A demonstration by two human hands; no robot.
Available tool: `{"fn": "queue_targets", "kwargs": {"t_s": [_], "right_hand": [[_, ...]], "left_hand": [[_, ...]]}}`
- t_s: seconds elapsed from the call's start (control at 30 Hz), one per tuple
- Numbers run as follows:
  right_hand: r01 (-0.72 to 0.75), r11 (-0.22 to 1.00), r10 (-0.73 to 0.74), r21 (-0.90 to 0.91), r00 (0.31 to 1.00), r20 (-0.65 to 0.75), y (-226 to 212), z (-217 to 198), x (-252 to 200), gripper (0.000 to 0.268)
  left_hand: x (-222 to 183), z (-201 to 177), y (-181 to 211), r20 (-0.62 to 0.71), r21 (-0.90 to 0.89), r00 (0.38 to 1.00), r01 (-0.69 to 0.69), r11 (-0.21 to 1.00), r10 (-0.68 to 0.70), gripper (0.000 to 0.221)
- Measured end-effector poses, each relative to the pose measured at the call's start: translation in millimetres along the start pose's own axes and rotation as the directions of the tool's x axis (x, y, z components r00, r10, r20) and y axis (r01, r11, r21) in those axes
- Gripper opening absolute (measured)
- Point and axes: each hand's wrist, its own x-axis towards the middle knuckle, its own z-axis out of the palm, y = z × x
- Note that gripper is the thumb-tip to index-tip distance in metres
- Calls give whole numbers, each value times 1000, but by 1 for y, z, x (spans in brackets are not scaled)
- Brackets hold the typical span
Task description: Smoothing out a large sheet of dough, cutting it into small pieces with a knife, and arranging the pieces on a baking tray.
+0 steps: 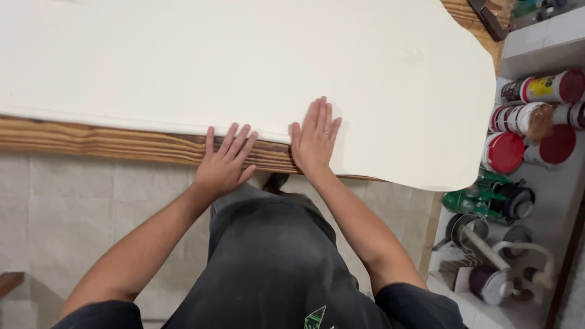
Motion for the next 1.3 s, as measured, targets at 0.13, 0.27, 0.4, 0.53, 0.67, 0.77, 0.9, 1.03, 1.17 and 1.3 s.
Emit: {"fn": "queue_targets", "kwargs": {"t_s": [0.13,0.27,0.4,0.53,0.67,0.77,0.9,1.03,1.17,1.3], "right_hand": [[353,935,-353,-17,934,-56,12,23,-62,71],[333,940,-335,-79,942,-18,44,17,-33,73],[165,976,-185,-142,974,-134,60,-24,-25,68],[399,916,-399,-48,917,14,70,8,-78,70],[158,974,-173,-159,981,-86,113,-15,-21,73],[96,993,-102,-67,991,-85,126,-8,-44,73],[379,920,-375,-104,925,52,120,18,-88,69],[144,974,-141,-173,990,30,159,-29,-28,65],[94,989,-92,-118,995,29,174,-4,-77,70],[157,979,-134,-130,976,174,187,3,-72,72]], "left_hand": [[5,12,22,-30,30,994,-109,994,110,71],[21,14,35,-38,8,999,-17,1000,17,70],[33,17,54,19,-113,996,-86,990,89,73],[41,25,68,-32,-47,983,-183,982,182,71],[60,24,77,-46,-22,995,-88,996,86,69],[68,27,83,-51,-81,982,-184,980,181,71],[66,42,103,-94,-147,959,-279,949,268,70],[83,33,120,-34,-130,980,-198,971,195,67],[88,46,135,-55,-145,969,-246,958,241,69],[99,52,146,-39,-58,973,-229,972,227,78]]}}
